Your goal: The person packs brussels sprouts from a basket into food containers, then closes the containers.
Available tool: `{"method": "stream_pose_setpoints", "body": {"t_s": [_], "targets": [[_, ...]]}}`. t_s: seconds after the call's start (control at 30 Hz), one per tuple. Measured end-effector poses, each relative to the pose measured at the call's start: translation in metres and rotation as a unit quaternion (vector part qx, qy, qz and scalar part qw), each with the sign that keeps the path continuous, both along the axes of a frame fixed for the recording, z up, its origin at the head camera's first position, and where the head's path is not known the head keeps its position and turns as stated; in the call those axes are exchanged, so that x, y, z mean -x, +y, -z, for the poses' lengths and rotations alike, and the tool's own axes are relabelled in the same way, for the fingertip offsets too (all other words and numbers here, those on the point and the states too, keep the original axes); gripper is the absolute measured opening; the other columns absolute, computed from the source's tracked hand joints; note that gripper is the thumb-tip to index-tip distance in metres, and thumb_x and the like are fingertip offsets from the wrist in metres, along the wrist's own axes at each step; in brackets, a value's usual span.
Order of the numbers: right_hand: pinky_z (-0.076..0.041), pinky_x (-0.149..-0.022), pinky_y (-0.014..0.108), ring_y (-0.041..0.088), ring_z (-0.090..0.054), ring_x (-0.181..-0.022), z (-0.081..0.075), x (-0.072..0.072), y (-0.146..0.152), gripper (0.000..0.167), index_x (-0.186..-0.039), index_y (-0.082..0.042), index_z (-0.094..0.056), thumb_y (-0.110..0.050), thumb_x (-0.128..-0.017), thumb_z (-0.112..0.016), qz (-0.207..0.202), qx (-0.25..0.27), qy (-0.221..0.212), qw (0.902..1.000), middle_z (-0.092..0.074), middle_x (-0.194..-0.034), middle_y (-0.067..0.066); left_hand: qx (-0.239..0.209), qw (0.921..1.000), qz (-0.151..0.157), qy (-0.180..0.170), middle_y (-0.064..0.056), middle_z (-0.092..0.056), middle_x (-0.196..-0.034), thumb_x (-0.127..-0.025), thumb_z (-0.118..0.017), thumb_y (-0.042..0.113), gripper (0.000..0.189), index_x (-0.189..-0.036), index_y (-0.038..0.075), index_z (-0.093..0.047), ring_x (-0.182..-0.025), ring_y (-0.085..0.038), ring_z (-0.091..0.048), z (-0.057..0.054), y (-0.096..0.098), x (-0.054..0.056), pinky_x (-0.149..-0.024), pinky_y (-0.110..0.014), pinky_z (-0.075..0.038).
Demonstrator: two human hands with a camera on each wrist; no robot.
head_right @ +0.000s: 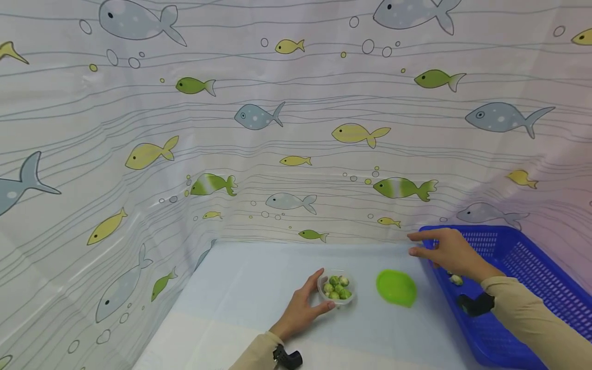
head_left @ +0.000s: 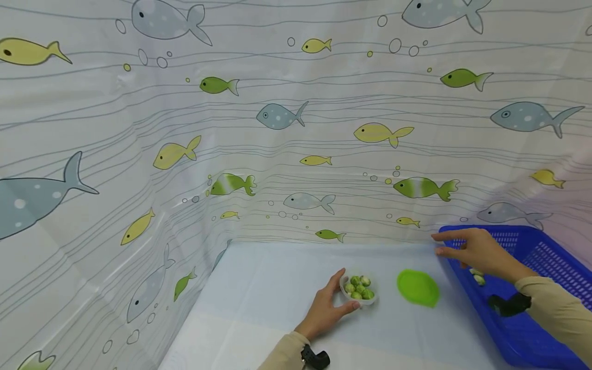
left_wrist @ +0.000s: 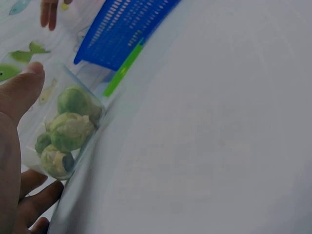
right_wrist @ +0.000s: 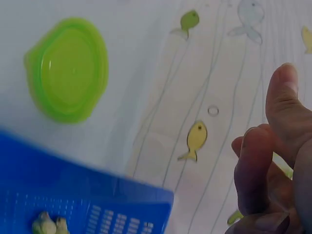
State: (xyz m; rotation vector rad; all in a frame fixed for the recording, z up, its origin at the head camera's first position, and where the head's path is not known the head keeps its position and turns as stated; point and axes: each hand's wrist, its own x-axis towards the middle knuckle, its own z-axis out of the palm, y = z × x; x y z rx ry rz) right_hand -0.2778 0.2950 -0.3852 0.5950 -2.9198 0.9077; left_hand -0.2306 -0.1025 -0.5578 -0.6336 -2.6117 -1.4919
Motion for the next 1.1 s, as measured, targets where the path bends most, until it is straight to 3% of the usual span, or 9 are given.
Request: {"method": "stream_pose_setpoints", "body": {"t_s": [0.17, 0.4, 0.5, 0.63, 0.8, 0.93, 1.1], "targets": [[-0.041, -0.045, 0.027, 0.012, -0.056, -0.050, -0.004, 0.001, 0.024, 0.055, -0.142, -0.006, -0.068, -0.041, -0.100, -0.075, 0.023, -0.019, 0.009, 0.9995, -0.060, -0.060, -0.004, -0.002, 1.0000, 0.000, 0.000, -0.011, -0.055, -0.159, -0.097, -0.076, 0.050, 0.091, -0.168, 0.019, -0.030, -0.145, -0.027, -0.056, 0.002, 0.000, 0.001, -0.120, -0.051, -0.045], [-0.039, -0.046, 0.027, 0.010, -0.062, -0.056, 0.008, 0.007, 0.056, 0.052, -0.140, -0.004, -0.069, -0.040, -0.102, -0.073, 0.045, -0.036, 0.025, 0.9980, -0.076, -0.087, 0.003, 0.000, 1.0000, 0.002, 0.003, -0.012, -0.055, -0.159, -0.097, -0.076, 0.049, 0.091, -0.168, 0.019, -0.029, -0.143, -0.029, -0.057, 0.002, 0.001, 0.002, -0.119, -0.051, -0.047], [-0.037, -0.045, 0.027, 0.010, -0.061, -0.057, 0.015, 0.010, 0.069, 0.052, -0.139, -0.003, -0.069, -0.040, -0.103, -0.071, 0.053, -0.045, 0.035, 0.9970, -0.075, -0.086, 0.003, 0.000, 1.0000, 0.003, 0.007, -0.014, -0.056, -0.158, -0.097, -0.077, 0.047, 0.091, -0.168, 0.017, -0.029, -0.143, -0.030, -0.058, 0.002, 0.001, 0.002, -0.118, -0.051, -0.047], [-0.035, -0.046, 0.026, 0.011, -0.056, -0.055, 0.025, 0.011, 0.083, 0.056, -0.139, 0.001, -0.067, -0.042, -0.105, -0.068, 0.067, -0.060, 0.019, 0.9958, -0.066, -0.071, -0.002, 0.000, 1.0000, 0.003, 0.006, -0.014, -0.057, -0.157, -0.097, -0.077, 0.047, 0.091, -0.168, 0.017, -0.030, -0.142, -0.030, -0.058, 0.002, 0.001, 0.002, -0.118, -0.051, -0.047], [-0.034, -0.047, 0.023, 0.011, -0.054, -0.056, 0.037, 0.010, 0.096, 0.052, -0.137, 0.003, -0.068, -0.036, -0.104, -0.071, 0.067, -0.074, -0.001, 0.9950, -0.061, -0.065, -0.003, -0.001, 1.0000, -0.001, 0.003, -0.012, -0.057, -0.157, -0.097, -0.076, 0.049, 0.090, -0.168, 0.018, -0.030, -0.143, -0.029, -0.058, 0.002, 0.000, 0.003, -0.119, -0.051, -0.047], [-0.033, -0.048, 0.023, 0.014, -0.054, -0.058, 0.044, 0.010, 0.103, 0.048, -0.135, 0.004, -0.069, -0.030, -0.102, -0.073, 0.065, -0.074, -0.020, 0.9950, -0.062, -0.070, 0.000, 0.001, 1.0000, -0.001, 0.002, -0.013, -0.057, -0.157, -0.097, -0.077, 0.049, 0.090, -0.168, 0.019, -0.030, -0.143, -0.029, -0.057, 0.002, 0.000, 0.002, -0.119, -0.052, -0.046], [-0.036, -0.051, 0.026, 0.016, -0.058, -0.065, 0.054, 0.011, 0.112, 0.054, -0.135, 0.004, -0.068, -0.037, -0.101, -0.074, 0.076, -0.077, -0.052, 0.9928, -0.070, -0.094, 0.014, 0.000, 1.0000, -0.003, 0.000, -0.013, -0.057, -0.157, -0.096, -0.078, 0.048, 0.091, -0.168, 0.019, -0.030, -0.143, -0.029, -0.057, 0.002, 0.001, 0.002, -0.119, -0.051, -0.046]]}}
